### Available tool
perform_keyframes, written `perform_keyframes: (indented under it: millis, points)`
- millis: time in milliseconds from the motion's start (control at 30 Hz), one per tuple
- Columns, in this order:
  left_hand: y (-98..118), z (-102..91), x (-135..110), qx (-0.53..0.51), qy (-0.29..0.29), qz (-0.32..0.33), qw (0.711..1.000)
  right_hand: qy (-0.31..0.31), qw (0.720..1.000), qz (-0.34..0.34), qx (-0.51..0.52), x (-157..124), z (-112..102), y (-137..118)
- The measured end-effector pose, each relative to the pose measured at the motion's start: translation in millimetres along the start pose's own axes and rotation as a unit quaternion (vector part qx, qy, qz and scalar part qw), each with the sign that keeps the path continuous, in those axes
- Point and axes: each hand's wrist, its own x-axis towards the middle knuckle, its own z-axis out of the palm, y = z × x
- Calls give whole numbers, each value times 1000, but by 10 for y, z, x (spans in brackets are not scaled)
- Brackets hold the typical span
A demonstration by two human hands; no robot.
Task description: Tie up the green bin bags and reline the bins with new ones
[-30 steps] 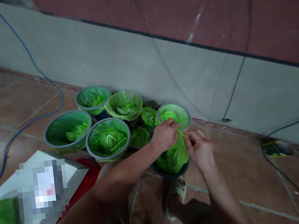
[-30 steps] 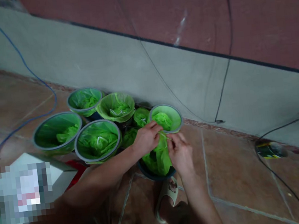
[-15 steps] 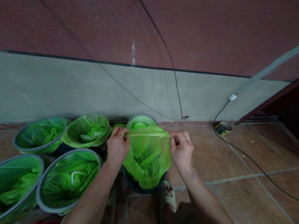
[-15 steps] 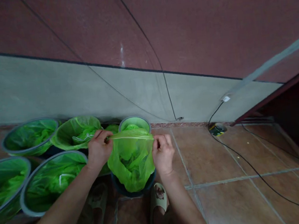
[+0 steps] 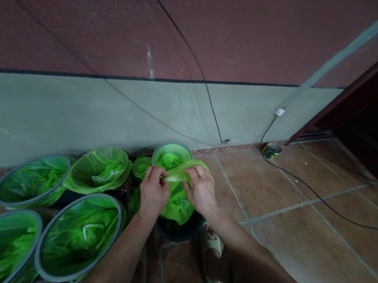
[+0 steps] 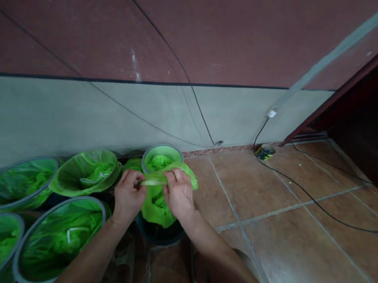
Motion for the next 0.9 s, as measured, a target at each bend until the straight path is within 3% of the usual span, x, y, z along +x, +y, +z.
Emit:
perform_keyframes:
  millis: [100, 300, 500, 633, 733, 833, 900]
  points:
    - [6, 35, -21, 8, -12, 3, 1000, -1, 1000, 16, 24, 19, 25, 53]
    - [-232, -85, 74, 90, -5, -10, 996, 85, 994, 51, 53, 63, -108, 278]
    - [-340, -194, 140, 182, -27, -75, 980, 112, 984, 111, 77, 89, -220, 465]
    - [-291, -199, 145, 185, -20, -87, 979, 89, 980, 164, 62, 94, -247, 592]
    - [-262, -194, 151, 163, 15, -80, 983, 12, 979, 202, -6, 76, -238, 601]
    - [-217, -170, 138, 149, 37, -41, 987, -68, 972, 202, -97, 22, -187, 427]
    - [-155, -131, 104, 138, 34, -3, 990, -77, 977, 156, -127, -16, -136, 236]
